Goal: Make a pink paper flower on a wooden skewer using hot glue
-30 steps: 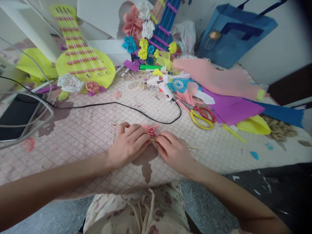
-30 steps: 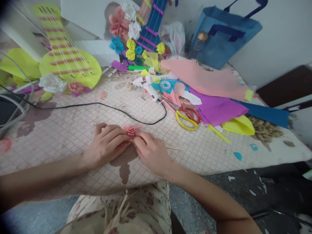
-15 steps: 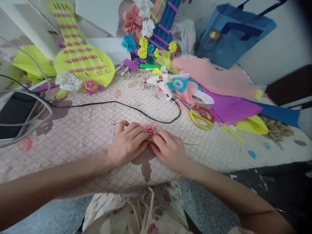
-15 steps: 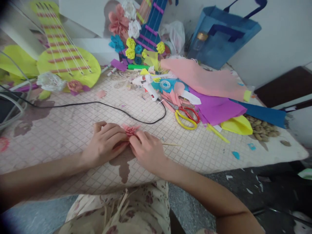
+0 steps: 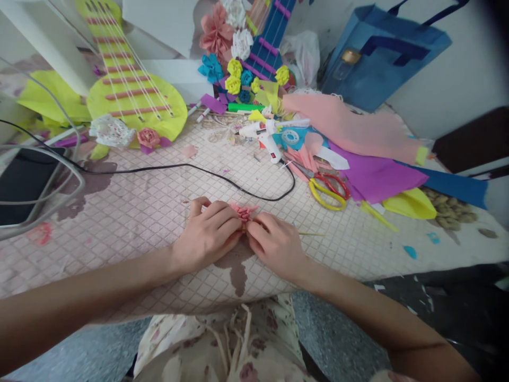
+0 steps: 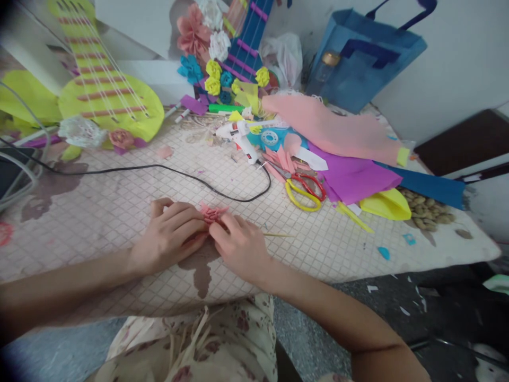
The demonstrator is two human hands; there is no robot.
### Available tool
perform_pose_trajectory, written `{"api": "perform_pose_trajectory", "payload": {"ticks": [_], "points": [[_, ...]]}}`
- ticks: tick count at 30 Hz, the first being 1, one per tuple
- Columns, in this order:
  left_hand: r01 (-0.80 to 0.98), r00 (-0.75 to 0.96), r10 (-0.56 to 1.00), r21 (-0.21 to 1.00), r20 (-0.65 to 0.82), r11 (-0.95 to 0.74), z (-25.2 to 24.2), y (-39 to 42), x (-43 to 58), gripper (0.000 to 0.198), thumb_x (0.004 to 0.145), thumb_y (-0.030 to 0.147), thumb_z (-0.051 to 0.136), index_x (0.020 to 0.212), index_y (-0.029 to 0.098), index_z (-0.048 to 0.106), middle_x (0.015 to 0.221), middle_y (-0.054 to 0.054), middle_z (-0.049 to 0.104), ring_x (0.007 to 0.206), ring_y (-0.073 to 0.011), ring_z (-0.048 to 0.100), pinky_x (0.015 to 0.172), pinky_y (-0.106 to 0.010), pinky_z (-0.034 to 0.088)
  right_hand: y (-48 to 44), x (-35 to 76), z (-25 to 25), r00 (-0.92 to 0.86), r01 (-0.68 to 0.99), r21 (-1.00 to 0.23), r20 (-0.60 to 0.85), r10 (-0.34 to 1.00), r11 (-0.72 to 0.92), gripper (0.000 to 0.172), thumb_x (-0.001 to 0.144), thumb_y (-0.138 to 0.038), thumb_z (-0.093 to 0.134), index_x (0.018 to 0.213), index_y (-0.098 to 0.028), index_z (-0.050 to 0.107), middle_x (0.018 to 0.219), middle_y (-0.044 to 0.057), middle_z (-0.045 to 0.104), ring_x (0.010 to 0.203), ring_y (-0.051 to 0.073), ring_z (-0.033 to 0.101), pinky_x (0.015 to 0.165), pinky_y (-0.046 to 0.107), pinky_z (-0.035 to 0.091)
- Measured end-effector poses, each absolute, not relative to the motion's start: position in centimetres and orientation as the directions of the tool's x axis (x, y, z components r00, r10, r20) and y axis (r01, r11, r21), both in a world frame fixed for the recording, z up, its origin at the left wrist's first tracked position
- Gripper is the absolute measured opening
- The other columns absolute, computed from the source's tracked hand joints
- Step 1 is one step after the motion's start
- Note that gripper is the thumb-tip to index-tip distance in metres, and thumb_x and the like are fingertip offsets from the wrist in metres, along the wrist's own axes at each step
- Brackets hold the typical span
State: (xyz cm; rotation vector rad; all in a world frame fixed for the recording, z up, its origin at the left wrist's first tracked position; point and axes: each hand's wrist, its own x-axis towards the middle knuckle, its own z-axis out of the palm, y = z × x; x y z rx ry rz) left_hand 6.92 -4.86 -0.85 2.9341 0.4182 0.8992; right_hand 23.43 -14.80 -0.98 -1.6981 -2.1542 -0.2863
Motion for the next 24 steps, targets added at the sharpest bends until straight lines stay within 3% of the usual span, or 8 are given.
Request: {"api": "perform_pose_trajectory", "payload": {"ticks": [6,11,18,24], "points": [[0.253,0.79,0.287,0.138,0.542,-0.958,-0.93,-4.84,6.84,0.004,0.087,0.021,0.055,0.086,0.019,0.058,0.088,-0.001,0.067,0.084,-0.0188,0.057,0.077,-0.039,0.031,-14.97,23.45,-0.95,-0.17,0.963,-0.122,0.409,0.896,0.239,0.011,0.087,-0.017,0.047,0.083,-0.019,0.057,0.087,0.003,0.06,0.071,0.013,0.054,0.06,0.026,0.04],[0.297,0.789,0.305,0.104,0.533,-0.949,-1.16,-4.93,6.97,0.011,0.087,0.029,0.056,0.086,0.018,0.057,0.088,-0.001,0.067,0.085,-0.0201,0.056,0.08,-0.042,0.03,-14.96,23.49,-0.97,-0.165,0.956,-0.157,0.406,0.899,0.246,0.01,0.086,-0.017,0.048,0.085,-0.018,0.058,0.086,0.003,0.06,0.071,0.013,0.054,0.06,0.026,0.041],[0.287,0.781,0.266,0.055,0.565,-0.956,-0.75,-5.03,7.17,0.009,0.089,0.017,0.05,0.082,0.019,0.055,0.085,0.0,0.066,0.083,-0.018,0.056,0.08,-0.04,0.03,-14.93,23.5,-0.74,-0.156,0.952,-0.185,0.394,0.906,0.244,0.011,0.087,-0.017,0.047,0.085,-0.018,0.058,0.087,0.004,0.061,0.073,0.014,0.057,0.06,0.026,0.042],[0.278,0.783,0.268,0.069,0.561,-0.958,-0.9,-4.86,7.1,0.005,0.088,0.02,0.052,0.085,0.019,0.055,0.086,0.0,0.066,0.083,-0.0183,0.055,0.078,-0.039,0.031,-14.99,23.6,-0.87,-0.129,0.944,-0.239,0.363,0.923,0.226,0.012,0.087,-0.017,0.047,0.088,-0.018,0.058,0.089,0.005,0.062,0.076,0.014,0.058,0.062,0.026,0.044]]}}
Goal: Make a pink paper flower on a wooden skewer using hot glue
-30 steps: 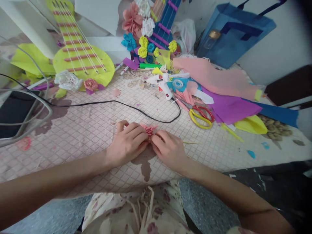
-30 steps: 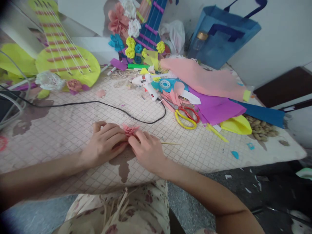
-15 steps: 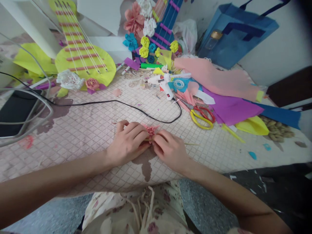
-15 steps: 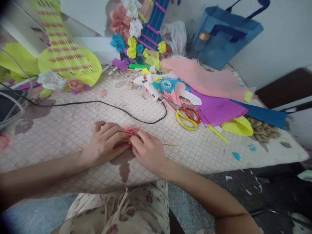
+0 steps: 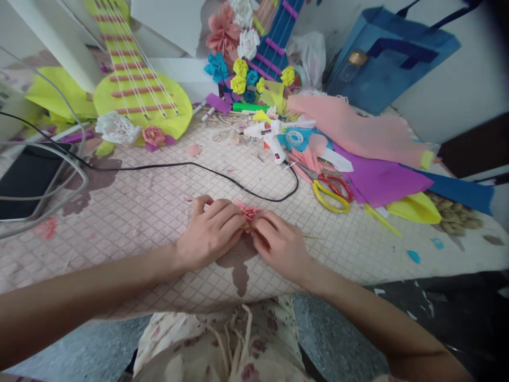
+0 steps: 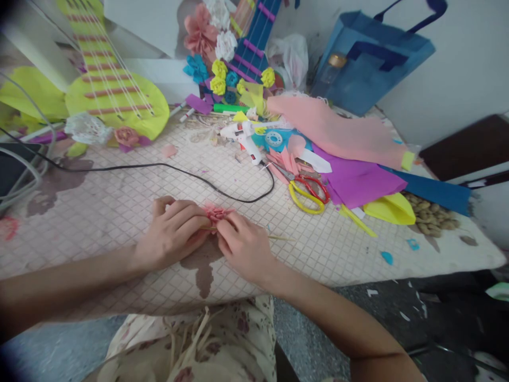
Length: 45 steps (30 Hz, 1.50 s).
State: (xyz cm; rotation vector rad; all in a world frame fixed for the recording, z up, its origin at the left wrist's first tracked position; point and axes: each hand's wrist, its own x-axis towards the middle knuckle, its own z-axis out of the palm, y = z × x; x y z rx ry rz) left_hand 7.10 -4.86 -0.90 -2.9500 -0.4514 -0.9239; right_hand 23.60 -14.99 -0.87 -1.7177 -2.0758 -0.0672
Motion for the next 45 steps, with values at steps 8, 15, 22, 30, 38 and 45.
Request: {"api": "perform_pose_trajectory", "payload": {"ticks": [8,15,22,30,38,45], "points": [[0.261,0.735,0.225,0.04,0.64,-0.964,-0.73,-5.07,6.56,0.002,0.087,0.024,0.058,0.087,0.022,0.057,0.088,0.002,0.066,0.087,-0.0175,0.053,0.079,-0.038,0.032,-14.75,23.65,-0.73,-0.072,0.901,-0.388,0.305,0.95,0.193,0.013,0.087,-0.016,0.047,0.094,-0.018,0.058,0.095,0.005,0.061,0.088,0.016,0.059,0.07,0.026,0.047],[0.25,0.735,0.136,-0.079,0.665,-0.965,-0.08,-5.05,6.49,0.007,0.088,0.021,0.058,0.081,0.02,0.06,0.067,0.005,0.061,0.073,-0.0136,0.051,0.073,-0.036,0.031,-14.56,23.59,-0.39,-0.035,0.845,-0.5,0.3,0.953,0.189,0.01,0.086,-0.015,0.047,0.09,-0.019,0.055,0.092,0.003,0.06,0.086,0.014,0.059,0.071,0.026,0.047],[0.247,0.755,0.093,-0.149,0.649,-0.958,-0.53,-4.8,6.4,0.011,0.086,0.014,0.057,0.077,0.019,0.059,0.067,0.004,0.06,0.073,-0.0138,0.051,0.072,-0.036,0.031,-14.43,23.55,-0.5,-0.03,0.841,-0.507,0.305,0.952,0.189,0.009,0.087,-0.015,0.047,0.09,-0.019,0.054,0.094,0.004,0.06,0.087,0.015,0.059,0.072,0.026,0.047],[0.271,0.746,0.15,-0.09,0.649,-0.958,-0.28,-4.99,6.79,0.005,0.089,0.023,0.056,0.085,0.02,0.058,0.078,0.004,0.067,0.076,-0.0146,0.054,0.075,-0.038,0.031,-14.63,23.44,-0.42,-0.049,0.853,-0.49,0.266,0.963,0.179,0.013,0.087,-0.015,0.048,0.096,-0.019,0.055,0.098,0.005,0.062,0.091,0.016,0.06,0.071,0.027,0.047],[0.287,0.753,0.181,-0.067,0.632,-0.956,-0.59,-4.95,6.68,0.008,0.088,0.013,0.053,0.088,0.02,0.058,0.089,0.002,0.068,0.085,-0.0173,0.057,0.077,-0.04,0.031,-14.62,23.37,-0.49,-0.066,0.89,-0.414,0.3,0.952,0.192,0.011,0.088,-0.017,0.047,0.093,-0.018,0.057,0.094,0.006,0.063,0.085,0.016,0.06,0.068,0.027,0.048],[0.29,0.744,0.212,-0.021,0.633,-0.957,-0.26,-4.73,6.95,0.004,0.088,0.018,0.056,0.089,0.022,0.058,0.086,0.004,0.069,0.082,-0.0162,0.057,0.077,-0.039,0.03,-14.76,23.7,-0.68,-0.091,0.923,-0.323,0.344,0.934,0.209,0.012,0.088,-0.017,0.047,0.09,-0.018,0.059,0.094,0.006,0.063,0.085,0.015,0.06,0.067,0.026,0.048]]}}
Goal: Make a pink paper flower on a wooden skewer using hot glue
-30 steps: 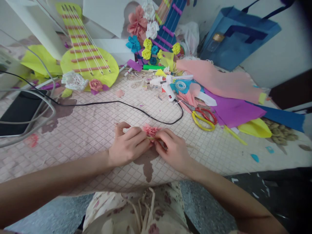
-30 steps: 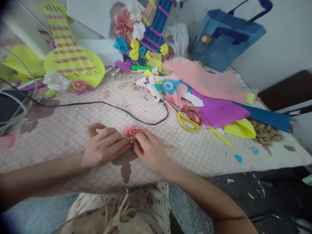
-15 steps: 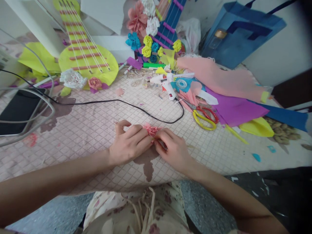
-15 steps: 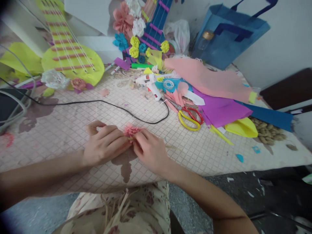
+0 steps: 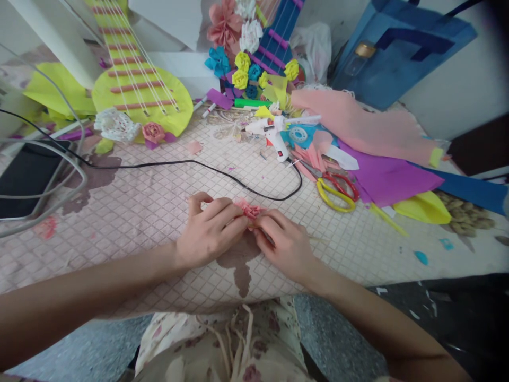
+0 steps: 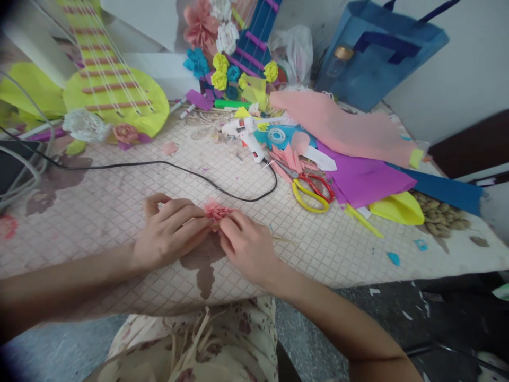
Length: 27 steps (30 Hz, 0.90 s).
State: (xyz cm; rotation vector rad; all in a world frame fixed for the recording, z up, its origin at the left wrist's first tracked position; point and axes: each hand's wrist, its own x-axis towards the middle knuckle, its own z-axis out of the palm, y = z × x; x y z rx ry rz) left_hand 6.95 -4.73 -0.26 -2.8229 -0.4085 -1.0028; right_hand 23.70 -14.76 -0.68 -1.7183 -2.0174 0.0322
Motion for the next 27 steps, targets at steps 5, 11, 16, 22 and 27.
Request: {"api": "perform_pose_trajectory", "payload": {"ticks": [5,11,16,22,27], "points": [[0.277,0.761,0.226,0.012,0.608,-0.961,-0.27,-4.7,6.92,0.002,0.088,0.02,0.056,0.088,0.021,0.058,0.083,0.003,0.067,0.083,-0.0162,0.056,0.078,-0.038,0.03,-14.86,23.82,-0.89,-0.119,0.935,-0.269,0.371,0.921,0.23,0.015,0.091,-0.022,0.046,0.09,-0.018,0.06,0.093,0.006,0.064,0.083,0.015,0.06,0.065,0.026,0.047],[0.279,0.772,0.253,0.047,0.583,-0.959,-0.46,-4.69,6.93,0.003,0.088,0.02,0.056,0.085,0.021,0.058,0.084,0.003,0.066,0.083,-0.0168,0.056,0.078,-0.039,0.03,-14.92,24.08,-1.23,-0.151,0.935,-0.254,0.343,0.927,0.246,0.016,0.091,-0.022,0.046,0.09,-0.019,0.062,0.095,0.005,0.062,0.083,0.014,0.059,0.066,0.025,0.046],[0.278,0.776,0.277,0.088,0.567,-0.957,-0.7,-4.73,6.96,0.002,0.088,0.019,0.054,0.088,0.019,0.056,0.089,0.001,0.068,0.082,-0.017,0.056,0.076,-0.038,0.031,-14.91,24.01,-1.23,-0.164,0.939,-0.237,0.328,0.93,0.249,0.016,0.091,-0.022,0.046,0.093,-0.019,0.063,0.093,0.004,0.062,0.08,0.014,0.059,0.065,0.025,0.045],[0.221,0.796,0.264,0.145,0.544,-0.964,-1.11,-4.71,6.78,0.005,0.09,0.02,0.052,0.085,0.018,0.054,0.087,0.0,0.067,0.082,-0.0166,0.055,0.074,-0.036,0.032,-14.87,23.94,-1.31,-0.171,0.937,-0.236,0.33,0.928,0.257,0.017,0.091,-0.022,0.047,0.092,-0.019,0.064,0.091,0.004,0.062,0.078,0.014,0.058,0.064,0.025,0.045],[0.187,0.797,0.248,0.165,0.551,-0.968,-1.13,-4.58,6.44,0.008,0.092,0.022,0.051,0.088,0.019,0.057,0.089,0.0,0.067,0.085,-0.017,0.054,0.077,-0.036,0.033,-14.83,23.97,-1.34,-0.187,0.933,-0.233,0.336,0.923,0.274,0.017,0.091,-0.022,0.047,0.093,-0.018,0.064,0.093,0.005,0.063,0.082,0.015,0.058,0.067,0.026,0.046]]}}
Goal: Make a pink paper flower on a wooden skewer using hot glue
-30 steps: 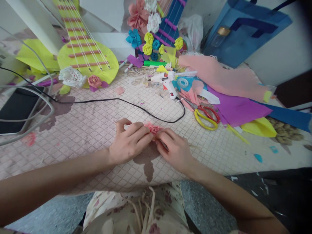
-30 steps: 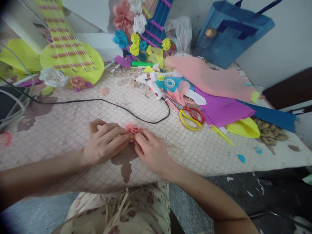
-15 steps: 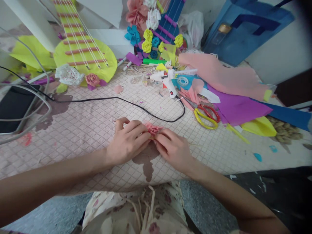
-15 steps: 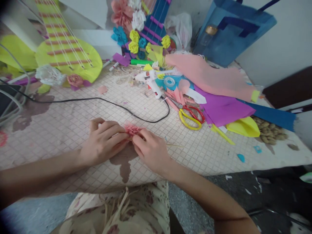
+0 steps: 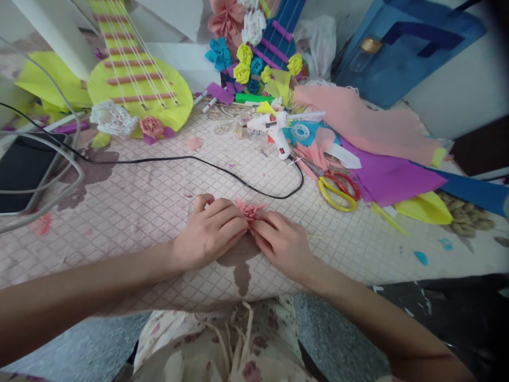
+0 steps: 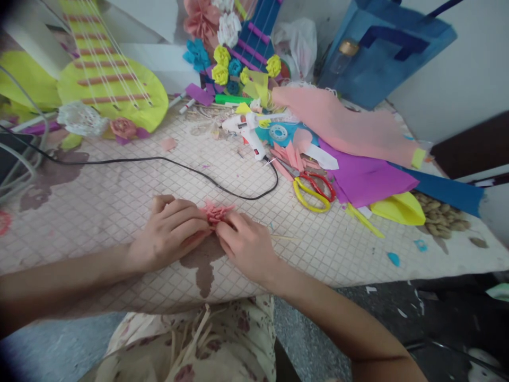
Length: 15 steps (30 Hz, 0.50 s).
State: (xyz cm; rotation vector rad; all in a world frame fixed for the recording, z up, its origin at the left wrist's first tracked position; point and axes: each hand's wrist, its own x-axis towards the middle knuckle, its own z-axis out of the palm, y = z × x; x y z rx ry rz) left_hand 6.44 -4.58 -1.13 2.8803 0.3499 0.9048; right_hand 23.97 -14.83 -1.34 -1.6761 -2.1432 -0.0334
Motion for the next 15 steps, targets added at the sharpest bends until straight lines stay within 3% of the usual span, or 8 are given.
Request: {"api": "perform_pose_trajectory", "payload": {"ticks": [6,15], "points": [[0.121,0.807,0.12,0.037,0.578,-0.992,-0.57,-4.66,5.94,0.022,0.097,0.017,0.038,0.095,0.019,0.06,0.092,0.0,0.069,0.09,-0.0166,0.056,0.076,-0.036,0.031,-14.88,23.89,-1.21,-0.203,0.926,-0.24,0.335,0.92,0.292,0.02,0.092,-0.022,0.045,0.094,-0.017,0.064,0.095,0.006,0.063,0.085,0.017,0.057,0.07,0.028,0.048],[0.134,0.809,0.053,-0.097,0.585,-0.986,-0.57,-4.6,5.6,0.019,0.094,0.01,0.043,0.097,0.016,0.061,0.092,0.0,0.07,0.089,-0.0166,0.059,0.075,-0.035,0.034,-14.83,23.85,-1.16,-0.206,0.917,-0.265,0.327,0.922,0.299,0.02,0.093,-0.025,0.045,0.092,-0.016,0.063,0.096,0.007,0.062,0.089,0.018,0.057,0.07,0.029,0.05]]}}
